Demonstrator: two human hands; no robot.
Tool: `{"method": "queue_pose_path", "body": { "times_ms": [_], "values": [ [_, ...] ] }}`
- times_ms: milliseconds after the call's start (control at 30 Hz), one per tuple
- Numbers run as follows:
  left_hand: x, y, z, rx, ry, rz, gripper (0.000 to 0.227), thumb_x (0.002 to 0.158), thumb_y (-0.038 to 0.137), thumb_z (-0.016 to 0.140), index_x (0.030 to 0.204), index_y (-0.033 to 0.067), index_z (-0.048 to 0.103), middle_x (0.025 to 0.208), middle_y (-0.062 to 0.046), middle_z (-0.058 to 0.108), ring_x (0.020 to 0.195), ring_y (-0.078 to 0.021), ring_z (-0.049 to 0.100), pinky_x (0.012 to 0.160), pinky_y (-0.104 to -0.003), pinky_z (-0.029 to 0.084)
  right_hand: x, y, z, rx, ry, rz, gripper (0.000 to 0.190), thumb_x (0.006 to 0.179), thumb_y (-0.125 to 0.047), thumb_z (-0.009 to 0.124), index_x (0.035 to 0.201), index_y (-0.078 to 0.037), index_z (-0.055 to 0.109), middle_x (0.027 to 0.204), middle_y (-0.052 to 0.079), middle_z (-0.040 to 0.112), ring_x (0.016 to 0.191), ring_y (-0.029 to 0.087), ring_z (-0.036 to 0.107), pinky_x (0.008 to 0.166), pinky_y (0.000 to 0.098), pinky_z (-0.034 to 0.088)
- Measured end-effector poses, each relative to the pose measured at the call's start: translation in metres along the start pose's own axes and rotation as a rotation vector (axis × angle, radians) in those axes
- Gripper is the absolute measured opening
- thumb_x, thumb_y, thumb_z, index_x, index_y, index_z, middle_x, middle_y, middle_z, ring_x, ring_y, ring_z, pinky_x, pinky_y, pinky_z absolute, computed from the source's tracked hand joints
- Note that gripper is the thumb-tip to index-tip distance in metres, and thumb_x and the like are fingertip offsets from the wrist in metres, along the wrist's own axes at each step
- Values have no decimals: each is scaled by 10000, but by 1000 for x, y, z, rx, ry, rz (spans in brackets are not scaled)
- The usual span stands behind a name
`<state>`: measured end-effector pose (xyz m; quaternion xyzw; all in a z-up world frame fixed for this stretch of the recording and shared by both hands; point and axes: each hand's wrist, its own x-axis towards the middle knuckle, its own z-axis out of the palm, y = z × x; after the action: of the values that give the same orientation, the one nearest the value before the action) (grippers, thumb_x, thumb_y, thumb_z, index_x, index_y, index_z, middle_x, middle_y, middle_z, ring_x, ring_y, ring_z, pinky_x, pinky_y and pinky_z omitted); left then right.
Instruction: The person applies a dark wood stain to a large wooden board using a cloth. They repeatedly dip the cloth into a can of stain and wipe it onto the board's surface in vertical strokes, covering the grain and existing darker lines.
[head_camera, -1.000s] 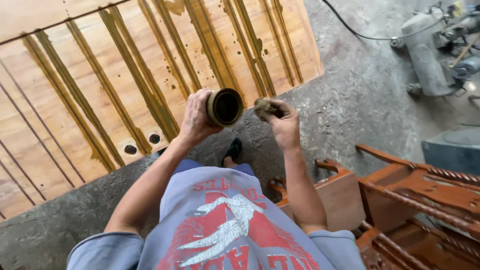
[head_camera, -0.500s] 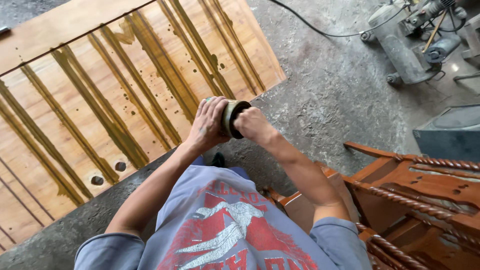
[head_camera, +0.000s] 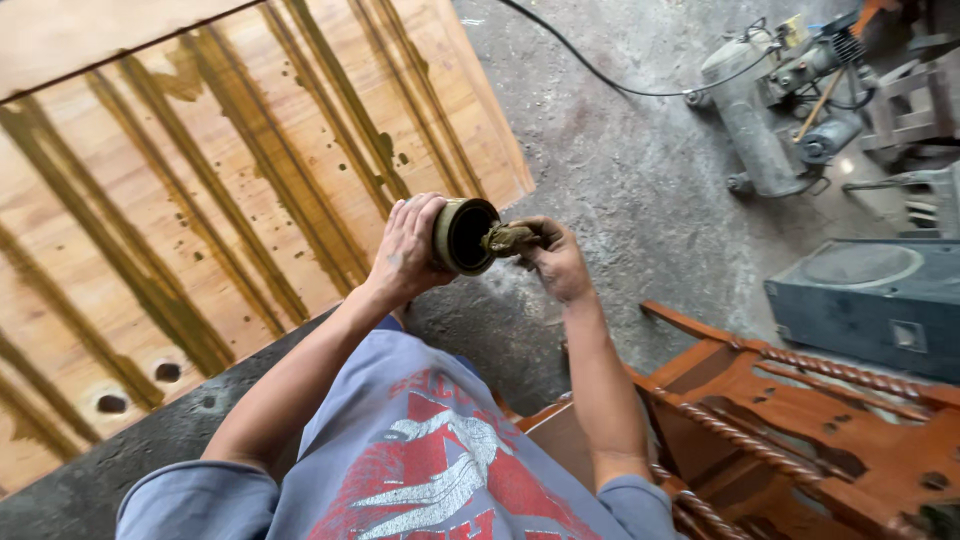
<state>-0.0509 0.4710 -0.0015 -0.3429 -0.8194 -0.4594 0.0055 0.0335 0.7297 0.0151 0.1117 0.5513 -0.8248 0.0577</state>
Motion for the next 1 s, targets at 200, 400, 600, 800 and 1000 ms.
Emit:
{"method": "queue_pose_path", "body": {
  "times_ms": [200,400,600,800,1000],
  "values": [
    [53,-17,22,-73,25,-53,1047,545,230,943,1424,23,415,1409,-210,519,1355,-407,476,1196,-535,327,33,-15,-25,171,155,-8,256,967,46,625,1213,-18,654,1148,103,724,1066,227,721,971,415,609],
    [95,-23,41,-74,94,-95,1037,555,208,951,1420,37,406,1406,-200,512,1359,-412,472,1183,-540,334,76,-65,-20,-1128,120,-142,352,899,31,654,1243,-41,669,1161,174,707,1018,319,705,861,410,575],
    [117,-37,54,-71,194,-218,1070,526,195,946,1430,44,394,1409,-201,502,1330,-428,469,1155,-509,369,132,-106,-23,-1295,-265,-359,474,828,-28,789,1278,-13,641,1217,231,661,1083,390,681,900,414,574],
    [131,-27,94,7,378,-343,1039,546,213,942,1417,55,398,1359,-193,528,1273,-411,491,1115,-495,393,190,-132,-46,-1127,-529,-418,348,848,29,735,1182,-35,658,1213,212,705,1050,366,731,832,391,605],
    [139,-10,138,13,483,-462,1058,540,243,959,1419,64,397,1316,-192,527,1277,-410,495,1117,-474,398,231,-144,-46,-1138,-784,-505,361,859,37,697,1211,-28,646,1117,214,714,1035,381,716,864,415,585]
  ]
}}
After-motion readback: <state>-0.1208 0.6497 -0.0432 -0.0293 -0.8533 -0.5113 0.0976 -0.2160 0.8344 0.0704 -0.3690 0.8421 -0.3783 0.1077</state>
